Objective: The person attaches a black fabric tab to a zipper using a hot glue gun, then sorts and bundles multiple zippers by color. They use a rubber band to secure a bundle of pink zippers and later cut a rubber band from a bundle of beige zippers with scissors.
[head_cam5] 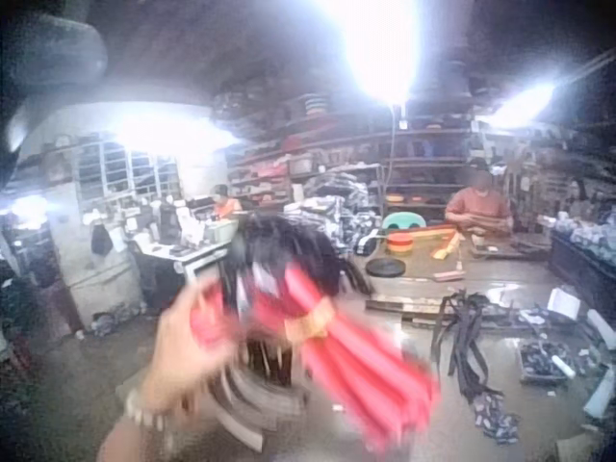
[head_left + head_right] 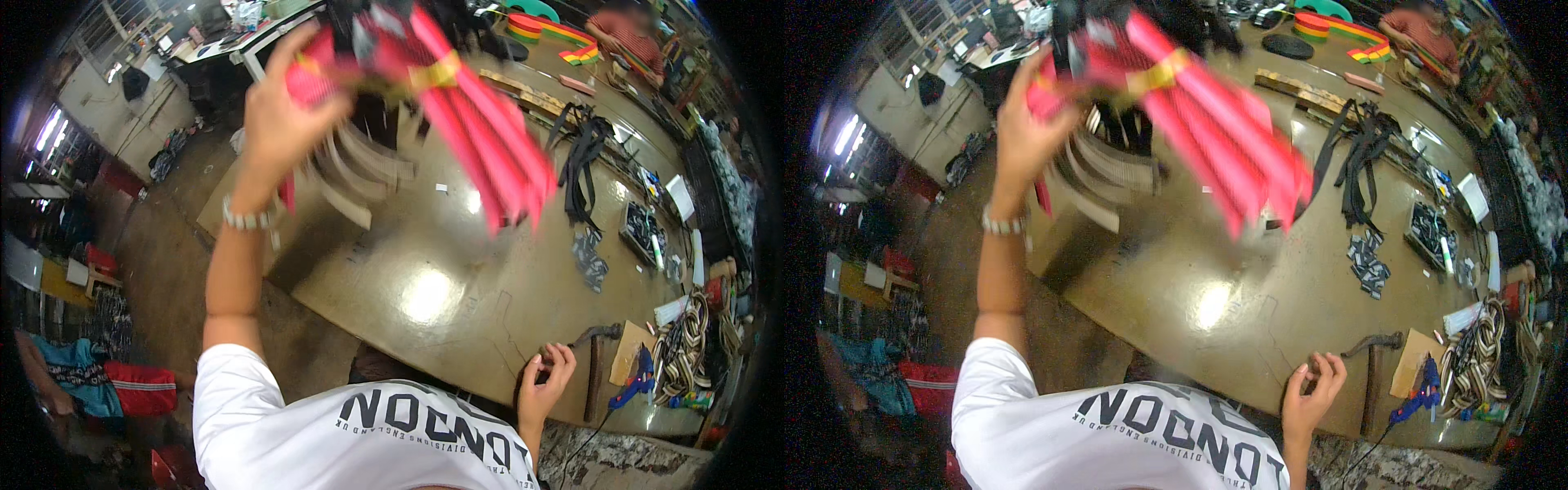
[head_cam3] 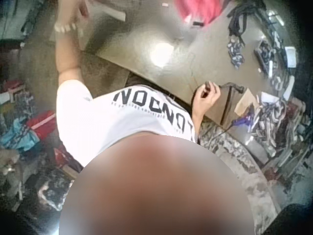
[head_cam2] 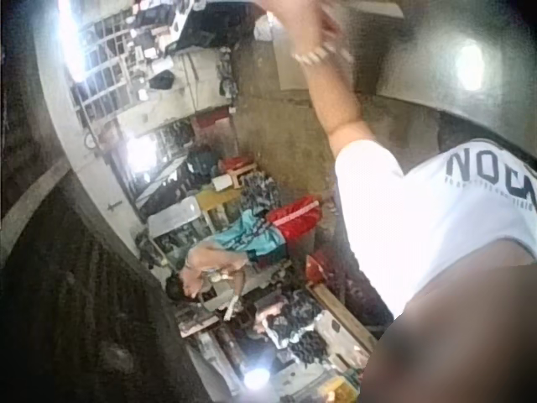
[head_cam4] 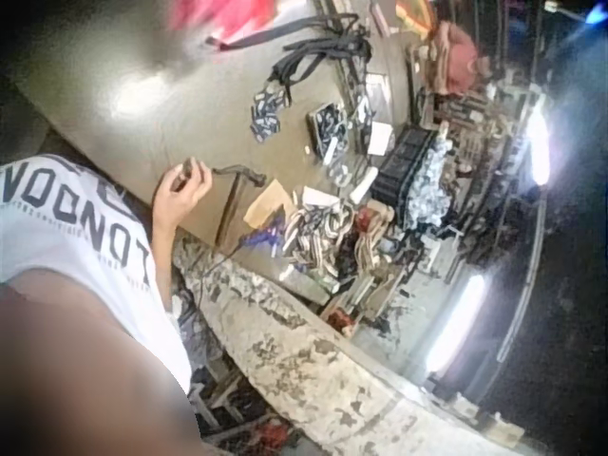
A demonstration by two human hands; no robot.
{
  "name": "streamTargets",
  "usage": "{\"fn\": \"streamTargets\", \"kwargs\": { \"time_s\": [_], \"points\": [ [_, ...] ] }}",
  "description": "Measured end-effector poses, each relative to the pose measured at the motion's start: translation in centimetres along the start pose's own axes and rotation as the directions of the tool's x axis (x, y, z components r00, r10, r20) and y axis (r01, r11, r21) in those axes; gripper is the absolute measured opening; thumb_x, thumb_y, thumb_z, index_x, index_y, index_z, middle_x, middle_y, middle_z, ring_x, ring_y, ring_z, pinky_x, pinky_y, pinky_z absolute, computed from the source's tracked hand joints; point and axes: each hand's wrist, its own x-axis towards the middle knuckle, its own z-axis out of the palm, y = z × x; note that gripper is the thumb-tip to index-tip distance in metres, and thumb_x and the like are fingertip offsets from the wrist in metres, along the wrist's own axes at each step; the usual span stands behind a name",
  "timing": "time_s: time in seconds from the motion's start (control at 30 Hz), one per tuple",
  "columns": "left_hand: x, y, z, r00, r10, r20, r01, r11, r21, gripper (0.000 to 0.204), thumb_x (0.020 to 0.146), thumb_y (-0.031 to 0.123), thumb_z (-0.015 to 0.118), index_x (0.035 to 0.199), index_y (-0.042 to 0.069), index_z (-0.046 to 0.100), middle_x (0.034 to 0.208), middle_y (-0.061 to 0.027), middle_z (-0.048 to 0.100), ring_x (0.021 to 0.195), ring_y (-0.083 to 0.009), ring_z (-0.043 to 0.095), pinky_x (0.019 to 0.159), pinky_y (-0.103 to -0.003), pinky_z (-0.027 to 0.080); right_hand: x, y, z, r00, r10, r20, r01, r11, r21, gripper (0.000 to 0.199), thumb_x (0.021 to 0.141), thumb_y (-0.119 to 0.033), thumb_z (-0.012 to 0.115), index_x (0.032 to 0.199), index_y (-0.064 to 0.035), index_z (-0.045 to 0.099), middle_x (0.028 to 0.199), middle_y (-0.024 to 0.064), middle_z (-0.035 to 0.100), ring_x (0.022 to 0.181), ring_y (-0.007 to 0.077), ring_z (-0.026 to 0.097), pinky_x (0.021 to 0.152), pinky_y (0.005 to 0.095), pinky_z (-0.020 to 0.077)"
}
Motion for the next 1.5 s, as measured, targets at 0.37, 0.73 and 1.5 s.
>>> {"fn": "streamTargets", "kwargs": {
  "time_s": [0.37,0.73,1.5],
  "points": [
    [10.7,-19.2,15.2,0.895,-0.371,0.246,0.083,0.683,0.726,0.080,0.075,0.039,0.072,0.142,0.041,0.029,0.149,-0.0111,0.027,0.135,-0.0415,0.027,0.095,-0.079,0.017,0.2,-0.2,0.0,0.999,-0.010,-0.035,0.010,1.000,0.004,0.017,0.081,-0.005,0.064,0.098,-0.0002,0.061,0.110,0.0138,0.051,0.096,0.0238,0.056,0.073,0.0303,0.0499],
    [11.3,-30.5,17.0,0.904,-0.170,0.394,-0.157,0.723,0.673,0.103,0.074,0.023,0.073,0.148,0.040,0.004,0.146,-0.0277,0.027,0.125,-0.0476,0.041,0.101,-0.055,0.036,1.5,-1.3,-4.1,0.973,-0.131,0.191,0.121,0.991,0.066,0.015,0.083,-0.015,0.065,0.094,-0.0037,0.063,0.107,0.0115,0.057,0.100,0.0255,0.057,0.080,0.0356,0.0490],
    [-0.4,-24.3,12.5,0.855,0.041,0.517,-0.220,0.932,0.290,0.080,0.079,0.013,0.068,0.146,0.026,0.028,0.142,-0.0175,0.039,0.129,-0.0379,0.037,0.108,-0.048,0.030,27.5,16.3,-41.8,0.669,0.290,-0.684,-0.194,0.957,0.215,0.037,0.092,-0.019,0.055,0.121,0.0028,0.048,0.091,0.0149,0.056,0.075,0.0240,0.056,0.058,0.0360,0.0497]
  ]
}}
